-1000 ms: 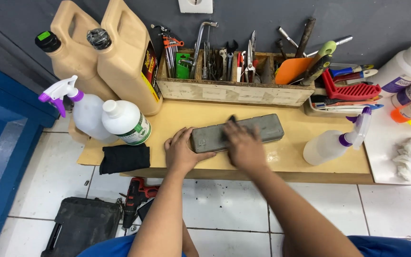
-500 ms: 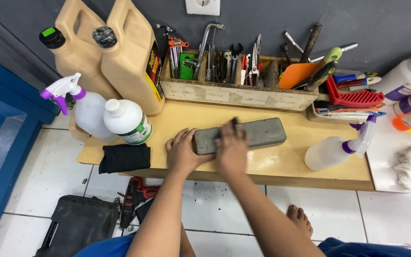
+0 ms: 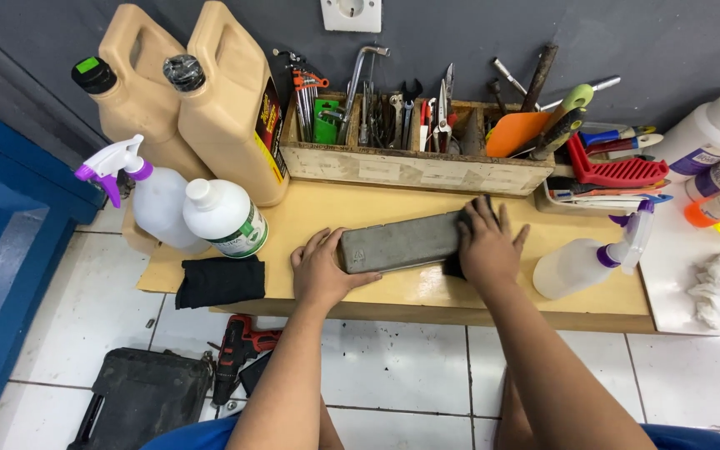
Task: The person is cleaning a component, inspecting a power tool, and selecting small parts from a tool case at a workbench.
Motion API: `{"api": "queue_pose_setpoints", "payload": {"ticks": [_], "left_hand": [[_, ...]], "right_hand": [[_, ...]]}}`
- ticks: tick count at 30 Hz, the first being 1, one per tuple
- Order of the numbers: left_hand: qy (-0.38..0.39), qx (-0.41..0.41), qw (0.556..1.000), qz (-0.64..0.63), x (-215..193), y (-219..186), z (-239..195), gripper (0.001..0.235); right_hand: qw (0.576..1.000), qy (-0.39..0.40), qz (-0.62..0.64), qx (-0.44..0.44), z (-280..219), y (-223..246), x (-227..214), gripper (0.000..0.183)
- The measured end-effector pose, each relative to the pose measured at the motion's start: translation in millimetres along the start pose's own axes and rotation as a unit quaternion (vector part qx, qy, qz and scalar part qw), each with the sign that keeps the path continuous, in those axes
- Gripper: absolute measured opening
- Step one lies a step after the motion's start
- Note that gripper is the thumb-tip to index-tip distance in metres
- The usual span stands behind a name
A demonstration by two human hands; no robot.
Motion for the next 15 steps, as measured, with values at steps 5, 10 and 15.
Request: {"api": "queue_pose_setpoints", "payload": {"ticks": [5,10,15], "left_hand": [[0.0,0.0,1.0,-0.005,-2.6,-1.9,-1.0,0.102],[0.0,0.004,0.999,-0.032,1.0,-0.8,2.1,0.099],[0.001,0.004,0.999,0.043,28.7,20.2,20.0,0.093]], "right_hand": [[0.999,-0.028,-0.015,0.028,4.9,16.0,23.9,0.045],[0.94,0.104,0.323,0.016,-33.4,107.8,-7.8,0.054],[0.889,0.088,0.444,0.072,-32.1,94.0,-12.5,0.048]]}}
Point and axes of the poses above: each hand's wrist, its own z-axis towards the middle knuckle, its own x-axis out of the palm, y = z × x, the point moved 10 cm from there along z, towards the middle knuckle, and after that the axes turned 8 degrees about z, right-handed, at the moved point
